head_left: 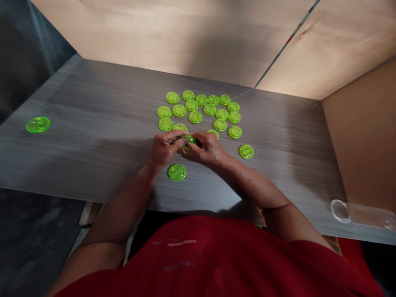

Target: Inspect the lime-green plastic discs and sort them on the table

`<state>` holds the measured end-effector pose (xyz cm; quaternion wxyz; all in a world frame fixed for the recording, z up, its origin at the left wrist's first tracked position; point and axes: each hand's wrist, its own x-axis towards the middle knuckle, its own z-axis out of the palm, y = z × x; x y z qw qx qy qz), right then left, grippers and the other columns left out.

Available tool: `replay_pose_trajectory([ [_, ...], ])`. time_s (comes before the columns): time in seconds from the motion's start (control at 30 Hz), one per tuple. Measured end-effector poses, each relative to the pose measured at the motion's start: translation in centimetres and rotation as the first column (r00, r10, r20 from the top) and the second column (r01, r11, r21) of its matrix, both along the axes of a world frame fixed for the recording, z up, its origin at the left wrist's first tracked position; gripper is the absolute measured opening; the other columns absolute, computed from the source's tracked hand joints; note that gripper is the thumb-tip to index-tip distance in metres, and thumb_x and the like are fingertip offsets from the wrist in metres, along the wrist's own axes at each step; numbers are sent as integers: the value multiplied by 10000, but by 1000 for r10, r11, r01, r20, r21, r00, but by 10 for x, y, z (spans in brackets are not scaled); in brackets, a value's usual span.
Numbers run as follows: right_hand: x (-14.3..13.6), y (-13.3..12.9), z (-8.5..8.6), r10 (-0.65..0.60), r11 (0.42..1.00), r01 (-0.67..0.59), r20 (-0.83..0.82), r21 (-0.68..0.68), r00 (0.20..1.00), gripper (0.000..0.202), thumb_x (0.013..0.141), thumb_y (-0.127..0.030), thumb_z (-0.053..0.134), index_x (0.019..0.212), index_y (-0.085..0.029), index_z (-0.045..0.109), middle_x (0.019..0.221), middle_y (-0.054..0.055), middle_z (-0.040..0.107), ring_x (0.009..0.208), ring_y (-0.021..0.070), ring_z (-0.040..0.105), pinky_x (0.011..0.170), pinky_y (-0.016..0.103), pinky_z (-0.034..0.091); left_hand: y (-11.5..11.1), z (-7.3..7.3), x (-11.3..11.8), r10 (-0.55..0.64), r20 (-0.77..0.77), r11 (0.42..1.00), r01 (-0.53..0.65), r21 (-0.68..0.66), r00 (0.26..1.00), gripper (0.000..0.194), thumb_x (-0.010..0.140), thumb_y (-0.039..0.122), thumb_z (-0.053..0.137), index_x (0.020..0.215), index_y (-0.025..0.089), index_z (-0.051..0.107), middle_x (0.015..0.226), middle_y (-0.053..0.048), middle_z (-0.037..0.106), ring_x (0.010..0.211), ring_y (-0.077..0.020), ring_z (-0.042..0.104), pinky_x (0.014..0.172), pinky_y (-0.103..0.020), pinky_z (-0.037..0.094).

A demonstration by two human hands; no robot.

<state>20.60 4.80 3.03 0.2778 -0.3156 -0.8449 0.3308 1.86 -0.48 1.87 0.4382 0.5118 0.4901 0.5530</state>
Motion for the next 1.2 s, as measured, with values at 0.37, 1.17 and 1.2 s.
replay_pose_trajectory([
  [0.37,-4,-4,-3,-248,944,189,207,269,946,257,992,-382,806,903,-228,621,860,59,710,773,196,568,738,333,382,3,-14,22,199,83,980,-198,-20,976,694,677,553,1057,1203,158,839,1163,-117,877,1032,-272,861,932,-368,733],
  [1.17,16,28,0,2,769,-311,-484,-559,875,680,674,-481,1074,1198,-265,697,1019,20,799,920,216,787,816,351,658,7,-10,-4,-72,357,985,123,-122,931,643,727,688,1035,1080,180,861,972,-119,842,792,-226,774,577,-305,585],
  [1.2,18,31,-1,-10,762,-308,-487,-569,874,713,653,-491,1085,1206,-267,695,1054,30,806,963,226,796,835,358,667,7,-9,-5,-66,370,985,119,-122,927,654,743,700,1025,1090,172,854,989,-129,847,824,-243,796,585,-307,593],
])
